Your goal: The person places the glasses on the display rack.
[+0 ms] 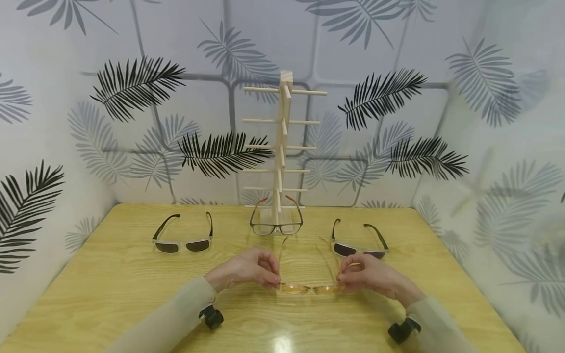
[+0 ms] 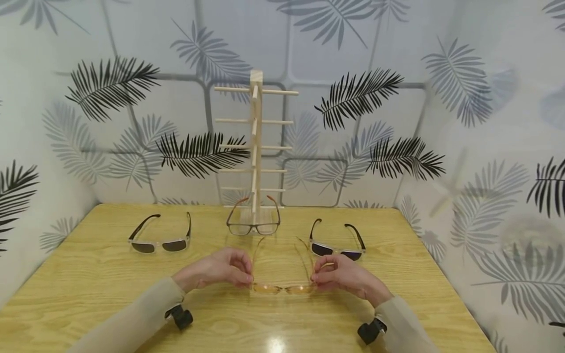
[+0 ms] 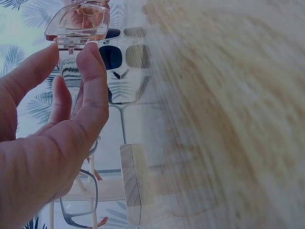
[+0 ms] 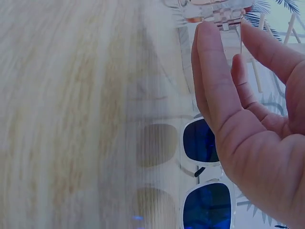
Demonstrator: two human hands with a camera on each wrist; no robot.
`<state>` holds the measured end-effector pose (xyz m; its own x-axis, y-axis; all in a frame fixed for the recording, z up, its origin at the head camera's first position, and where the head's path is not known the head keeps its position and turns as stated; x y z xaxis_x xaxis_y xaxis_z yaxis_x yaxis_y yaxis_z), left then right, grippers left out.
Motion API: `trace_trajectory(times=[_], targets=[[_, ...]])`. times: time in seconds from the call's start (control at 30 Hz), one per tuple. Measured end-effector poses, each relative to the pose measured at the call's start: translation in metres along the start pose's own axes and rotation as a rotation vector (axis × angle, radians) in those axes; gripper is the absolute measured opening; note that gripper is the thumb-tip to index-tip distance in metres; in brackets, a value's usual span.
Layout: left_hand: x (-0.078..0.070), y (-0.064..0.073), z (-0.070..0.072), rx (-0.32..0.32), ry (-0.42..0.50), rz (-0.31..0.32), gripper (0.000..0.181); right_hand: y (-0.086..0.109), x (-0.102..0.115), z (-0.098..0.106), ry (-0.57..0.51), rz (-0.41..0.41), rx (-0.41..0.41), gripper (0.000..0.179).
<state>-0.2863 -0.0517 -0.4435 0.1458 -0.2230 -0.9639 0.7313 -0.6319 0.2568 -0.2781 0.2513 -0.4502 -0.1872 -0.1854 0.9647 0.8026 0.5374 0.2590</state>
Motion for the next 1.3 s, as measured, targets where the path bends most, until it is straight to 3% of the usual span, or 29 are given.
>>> trace_trajectory(times=[0.37,0.97,1.3], targets=[[-0.005,0.006,0.0,0.007,-0.018,-0.034,0.015,0.004,0.007,0.001,-0.062,0.02,0.08,0.012],[-0.02,0.011,0.009,-0.027,-0.047,-0.167,0.022,0.003,0.018,0.002,-0.065,0.083,0.033,0.019],[-0.028,0.018,0.015,-0.036,-0.038,-0.242,0.02,-0.001,0.03,-0.004,-0.139,0.153,0.098,0.012]])
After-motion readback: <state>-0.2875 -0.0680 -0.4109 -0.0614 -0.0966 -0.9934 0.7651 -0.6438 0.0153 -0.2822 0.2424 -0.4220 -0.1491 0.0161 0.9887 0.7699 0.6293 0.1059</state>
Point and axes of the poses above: each hand's wrist, its own y-axis away from the middle knuckle, its own z-axis out of the back of the hand, x = y × z, the point moved 4 cm from there along -y, towards the middle knuckle, and after that the axes turned 2 degrees about z, right-handed, at the moved point
